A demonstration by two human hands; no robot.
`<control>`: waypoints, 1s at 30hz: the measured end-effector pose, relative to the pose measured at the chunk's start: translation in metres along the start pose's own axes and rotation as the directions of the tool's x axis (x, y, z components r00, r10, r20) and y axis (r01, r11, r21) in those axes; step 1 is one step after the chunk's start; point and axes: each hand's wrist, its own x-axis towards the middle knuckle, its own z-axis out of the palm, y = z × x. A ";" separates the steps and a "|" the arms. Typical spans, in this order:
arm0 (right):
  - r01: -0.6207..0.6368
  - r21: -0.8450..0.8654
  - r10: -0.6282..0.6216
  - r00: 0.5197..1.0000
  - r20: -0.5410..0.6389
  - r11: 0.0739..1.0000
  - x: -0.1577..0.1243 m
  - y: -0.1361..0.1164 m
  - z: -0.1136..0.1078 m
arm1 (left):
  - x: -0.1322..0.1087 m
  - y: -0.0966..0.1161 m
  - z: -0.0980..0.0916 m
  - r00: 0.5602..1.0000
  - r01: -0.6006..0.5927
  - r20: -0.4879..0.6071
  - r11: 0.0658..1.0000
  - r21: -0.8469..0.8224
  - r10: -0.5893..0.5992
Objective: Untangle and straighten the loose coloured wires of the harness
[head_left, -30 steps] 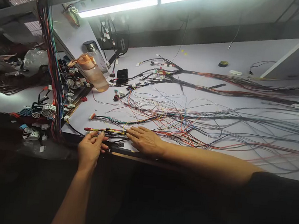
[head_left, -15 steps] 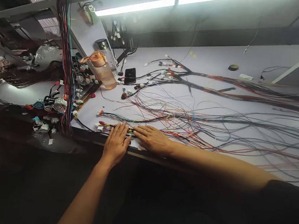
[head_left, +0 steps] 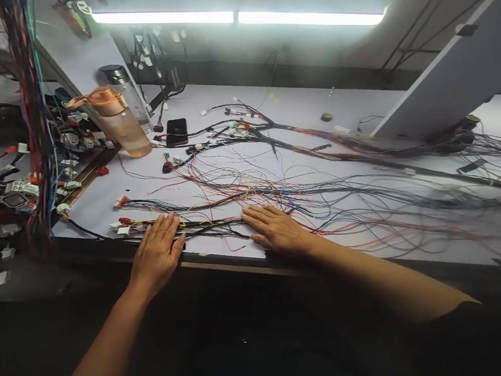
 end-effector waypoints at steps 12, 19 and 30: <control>-0.118 -0.054 0.088 0.917 -0.389 0.992 -0.089 0.015 -0.030 | 0.004 0.006 -0.002 0.987 -0.082 -0.138 0.996 0.022 0.084; -0.193 -0.034 0.159 0.886 -0.435 0.981 -0.113 -0.003 -0.042 | 0.012 0.035 -0.002 0.942 -0.254 -0.242 0.966 -0.053 0.234; -0.432 -0.037 0.398 0.858 -0.326 0.901 -0.110 0.010 -0.023 | 0.031 0.051 0.024 0.903 -0.416 -0.189 0.896 -0.158 0.386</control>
